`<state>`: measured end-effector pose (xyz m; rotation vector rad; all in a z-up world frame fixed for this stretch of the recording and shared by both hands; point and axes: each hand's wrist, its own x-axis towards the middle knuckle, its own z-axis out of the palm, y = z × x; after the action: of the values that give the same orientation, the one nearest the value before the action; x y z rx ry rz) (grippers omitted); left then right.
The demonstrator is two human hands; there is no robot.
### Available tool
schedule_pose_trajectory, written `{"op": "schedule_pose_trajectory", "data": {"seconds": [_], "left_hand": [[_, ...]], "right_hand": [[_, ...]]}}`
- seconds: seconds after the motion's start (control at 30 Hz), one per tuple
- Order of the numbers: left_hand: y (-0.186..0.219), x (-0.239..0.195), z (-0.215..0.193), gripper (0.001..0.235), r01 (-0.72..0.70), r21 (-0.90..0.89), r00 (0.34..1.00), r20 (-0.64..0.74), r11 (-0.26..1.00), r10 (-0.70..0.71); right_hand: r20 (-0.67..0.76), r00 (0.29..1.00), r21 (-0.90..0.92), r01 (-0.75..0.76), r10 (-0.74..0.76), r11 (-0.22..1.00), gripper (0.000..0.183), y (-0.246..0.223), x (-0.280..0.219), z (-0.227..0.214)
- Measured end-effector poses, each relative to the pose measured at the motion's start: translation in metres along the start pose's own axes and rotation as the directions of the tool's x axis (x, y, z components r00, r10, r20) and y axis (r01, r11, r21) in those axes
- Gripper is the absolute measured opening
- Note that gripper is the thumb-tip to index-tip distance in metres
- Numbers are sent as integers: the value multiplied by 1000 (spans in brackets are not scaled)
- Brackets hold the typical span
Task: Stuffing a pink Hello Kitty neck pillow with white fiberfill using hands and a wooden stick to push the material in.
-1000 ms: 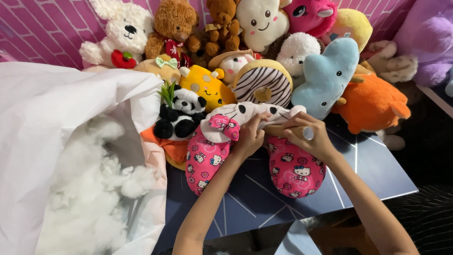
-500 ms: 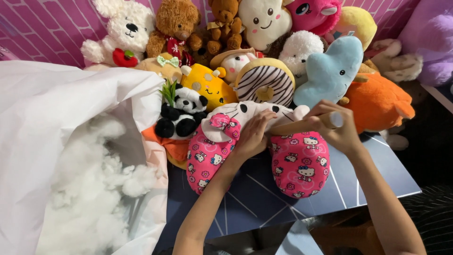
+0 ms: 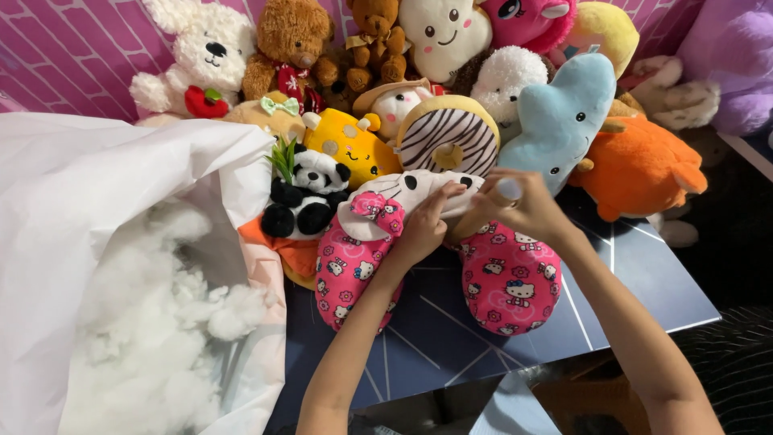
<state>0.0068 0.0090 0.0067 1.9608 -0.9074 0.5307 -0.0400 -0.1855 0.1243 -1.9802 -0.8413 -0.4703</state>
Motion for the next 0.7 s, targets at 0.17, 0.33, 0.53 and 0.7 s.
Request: {"op": "schedule_pose_trajectory", "data": {"seconds": [0.17, 0.33, 0.53, 0.7], "left_hand": [[8, 3, -15, 88, 100, -143, 991, 104, 985, -86], [23, 7, -23, 89, 191, -149, 977, 125, 970, -173], [24, 8, -32, 88, 262, -142, 950, 209, 955, -230], [21, 9, -31, 89, 302, -178, 934, 251, 937, -254]], "right_hand": [[25, 1000, 23, -20, 19, 1000, 18, 21, -2, 17], [1, 1000, -57, 24, -24, 998, 16, -13, -1, 1], [8, 997, -74, 82, -82, 994, 16, -18, 2, 15], [14, 997, -76, 73, -72, 994, 13, -2, -9, 1]]}}
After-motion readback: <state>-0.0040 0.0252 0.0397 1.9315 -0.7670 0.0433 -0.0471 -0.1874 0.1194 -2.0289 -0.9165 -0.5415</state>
